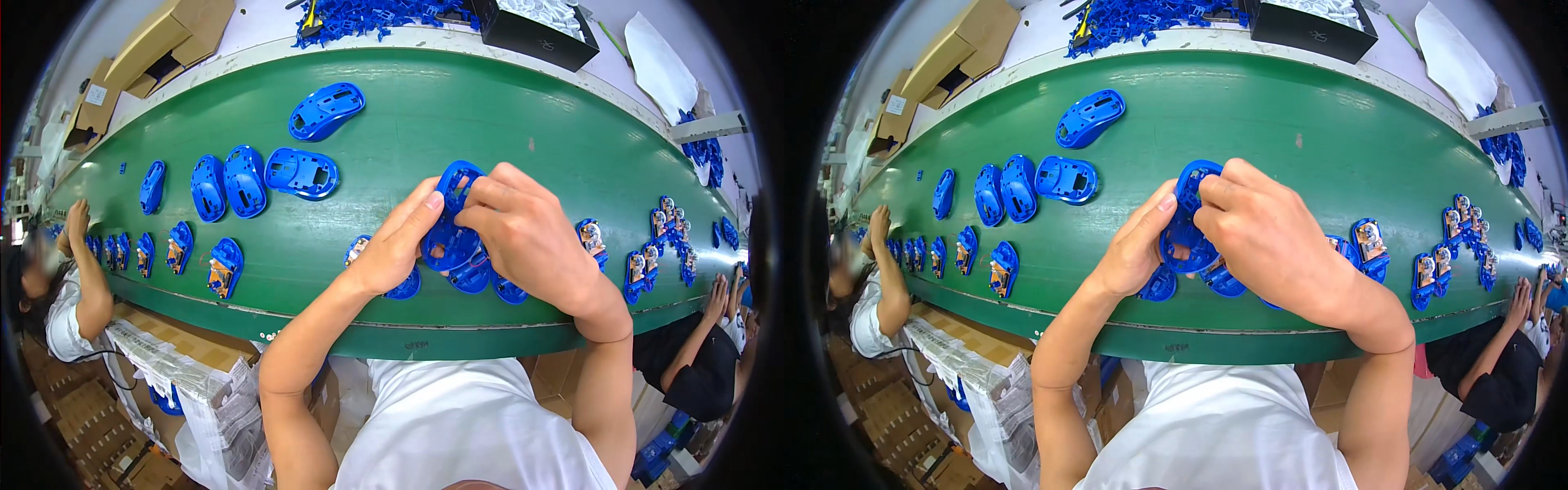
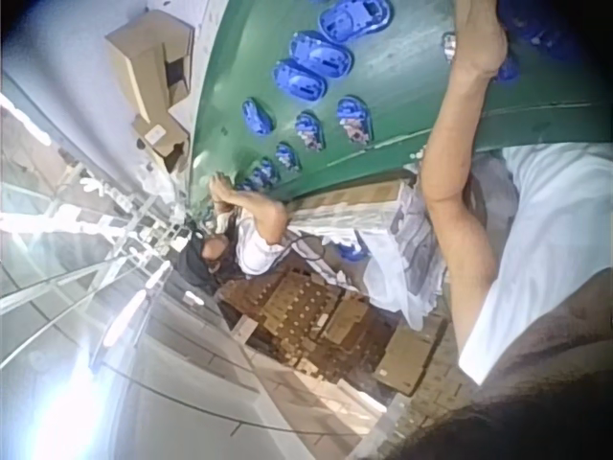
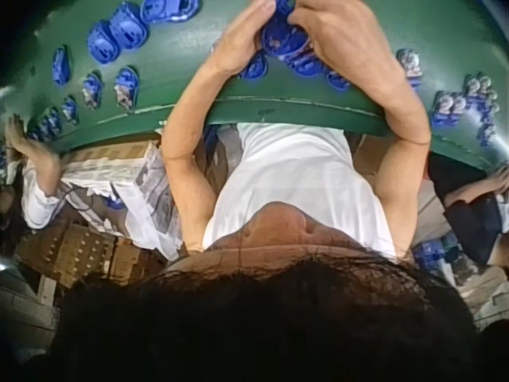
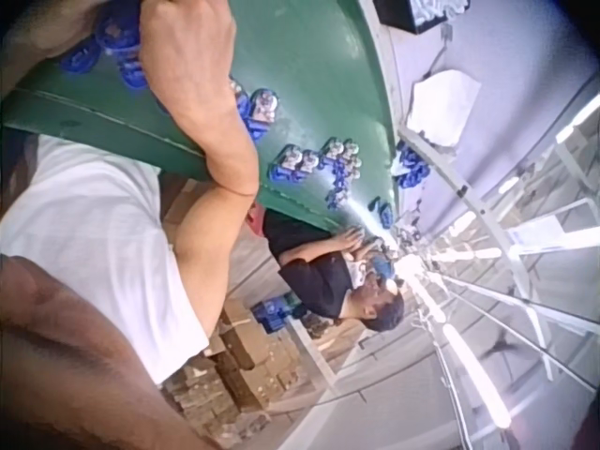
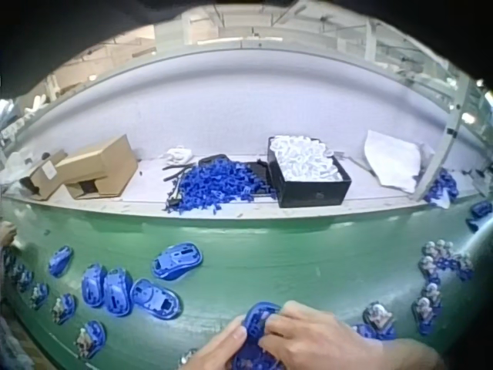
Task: Assembling components into blue plastic casings at an assembly line.
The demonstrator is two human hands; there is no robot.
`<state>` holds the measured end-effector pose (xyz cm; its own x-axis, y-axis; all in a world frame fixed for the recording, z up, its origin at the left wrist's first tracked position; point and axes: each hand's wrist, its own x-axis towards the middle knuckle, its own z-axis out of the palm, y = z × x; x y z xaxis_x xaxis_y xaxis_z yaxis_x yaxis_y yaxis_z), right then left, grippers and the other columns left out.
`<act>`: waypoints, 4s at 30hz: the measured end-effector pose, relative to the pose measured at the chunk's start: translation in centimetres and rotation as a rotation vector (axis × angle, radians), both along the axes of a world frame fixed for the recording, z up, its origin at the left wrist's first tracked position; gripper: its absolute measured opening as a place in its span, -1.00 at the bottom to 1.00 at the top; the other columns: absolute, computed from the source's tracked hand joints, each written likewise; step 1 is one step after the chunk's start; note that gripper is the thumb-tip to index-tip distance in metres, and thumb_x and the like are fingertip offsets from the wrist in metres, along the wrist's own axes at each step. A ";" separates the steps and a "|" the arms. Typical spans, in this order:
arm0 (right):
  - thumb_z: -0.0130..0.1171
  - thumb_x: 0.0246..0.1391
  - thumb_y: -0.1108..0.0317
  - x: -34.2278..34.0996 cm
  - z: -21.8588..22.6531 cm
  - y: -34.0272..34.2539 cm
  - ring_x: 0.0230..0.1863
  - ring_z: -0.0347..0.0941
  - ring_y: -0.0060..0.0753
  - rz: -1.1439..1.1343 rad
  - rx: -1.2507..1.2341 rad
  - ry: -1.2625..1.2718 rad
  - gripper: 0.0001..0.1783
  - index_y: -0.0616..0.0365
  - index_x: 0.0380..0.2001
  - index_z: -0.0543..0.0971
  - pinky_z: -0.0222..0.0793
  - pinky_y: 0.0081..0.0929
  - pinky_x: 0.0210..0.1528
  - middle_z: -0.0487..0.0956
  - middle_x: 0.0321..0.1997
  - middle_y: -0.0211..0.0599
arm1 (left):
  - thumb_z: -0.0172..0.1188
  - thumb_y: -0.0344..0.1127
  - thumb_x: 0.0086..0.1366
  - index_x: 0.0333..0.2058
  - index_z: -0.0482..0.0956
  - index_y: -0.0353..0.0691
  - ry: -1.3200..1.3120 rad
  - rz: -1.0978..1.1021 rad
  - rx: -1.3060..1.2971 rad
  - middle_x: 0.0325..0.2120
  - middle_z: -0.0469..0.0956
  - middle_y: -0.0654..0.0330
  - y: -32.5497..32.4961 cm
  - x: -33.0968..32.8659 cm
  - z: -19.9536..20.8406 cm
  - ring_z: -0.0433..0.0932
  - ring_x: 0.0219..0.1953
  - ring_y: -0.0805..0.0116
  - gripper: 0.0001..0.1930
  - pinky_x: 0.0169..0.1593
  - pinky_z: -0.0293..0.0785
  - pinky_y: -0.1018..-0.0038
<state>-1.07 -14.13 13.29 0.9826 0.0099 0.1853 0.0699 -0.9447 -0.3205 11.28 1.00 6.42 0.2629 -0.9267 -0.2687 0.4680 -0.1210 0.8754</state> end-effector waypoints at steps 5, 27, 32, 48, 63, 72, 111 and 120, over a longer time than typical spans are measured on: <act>0.21 -0.08 0.54 0.7 -0.1 0.2 -0.33 0.31 -0.30 0.040 -0.133 -0.037 -0.92 0.17 -0.44 0.62 0.36 -0.46 -0.19 0.51 -0.30 -0.36 | -0.14 -0.08 0.56 0.33 0.29 -0.23 -0.001 0.009 0.025 -0.11 0.53 0.18 0.3 -0.1 0.0 0.43 -0.40 0.55 -0.50 -0.36 0.42 0.68; 0.33 -0.03 0.50 1.3 -2.1 1.7 -0.08 0.47 -0.40 -0.308 0.714 -0.234 -0.45 0.20 0.10 0.49 0.43 -0.51 -0.03 0.57 -0.08 -0.22 | -0.09 -0.35 0.45 0.19 0.32 -0.31 -0.250 0.213 -0.091 -0.27 0.62 0.08 1.0 -0.3 1.1 0.56 -0.52 0.41 -0.62 -0.46 0.49 0.56; 0.29 0.05 0.51 1.2 -3.3 3.2 -0.13 0.49 -0.40 -0.367 1.062 -0.001 -0.52 0.22 0.08 0.47 0.44 -0.52 -0.03 0.56 -0.07 -0.22 | -0.15 -0.50 0.39 0.18 0.26 -0.35 -0.663 0.179 0.021 -0.30 0.62 -0.01 1.9 -0.8 1.1 0.58 -0.54 0.38 -0.61 -0.47 0.53 0.51; 0.24 0.11 0.45 1.4 -3.8 4.7 0.05 0.45 -0.28 -0.278 1.316 -0.065 -0.30 0.19 0.32 0.29 0.38 -0.43 0.11 0.49 0.13 -0.06 | -0.04 -0.52 0.31 0.29 0.19 -0.32 -0.919 0.270 -0.128 -0.60 0.60 -0.03 1.9 -0.1 -0.4 0.57 -0.67 0.10 -0.45 -0.61 0.41 0.27; 0.28 0.15 0.11 2.5 -4.8 -8.6 -0.02 0.50 0.02 -0.557 -0.223 0.209 -0.34 -0.04 0.32 0.44 0.45 -0.12 0.08 0.47 0.12 -0.01 | 0.31 -0.09 0.25 0.20 0.40 -0.30 -2.005 0.408 0.448 -0.07 0.55 -0.07 -2.8 13.0 -1.1 0.53 -0.04 -0.04 -0.38 0.00 0.47 0.14; 0.25 0.05 0.42 18.5 -7.8 -11.1 -0.44 0.58 -0.20 -0.303 0.219 -0.219 -0.79 0.16 -0.23 0.72 0.51 -0.28 -0.23 0.69 -0.44 -0.28 | 0.46 0.02 0.12 -0.03 0.42 -0.35 -1.551 0.331 0.512 -0.21 0.61 -0.04 -3.0 11.9 2.3 0.64 -0.23 0.00 -0.35 -0.18 0.56 0.34; 0.34 -0.12 0.68 3.6 -1.5 3.4 -0.27 0.58 -0.35 -0.214 0.605 -0.498 -0.75 0.20 -0.30 0.73 0.55 -0.53 -0.16 0.71 -0.21 -0.27 | -0.23 0.10 0.46 0.17 0.44 -0.21 0.799 -0.077 -0.414 -0.24 0.63 0.06 1.8 4.3 -1.1 0.51 -0.58 0.23 -0.42 -0.44 0.48 0.49; 0.33 -0.13 0.63 3.4 -2.2 3.3 -0.23 0.45 -0.34 -0.160 0.274 -0.444 -0.79 0.17 -0.36 0.73 0.47 -0.49 -0.14 0.68 -0.23 -0.43 | -0.14 -0.18 0.47 0.16 0.36 -0.26 0.158 0.083 -0.141 -0.29 0.62 0.10 1.7 3.0 1.6 0.53 -0.58 0.38 -0.60 -0.43 0.51 0.58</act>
<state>2.31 -10.81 11.09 0.7947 -0.2402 0.5575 0.1172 -0.8404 -0.5291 14.28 2.66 8.05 0.3047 -0.9350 -0.1816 0.6036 0.0421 0.7961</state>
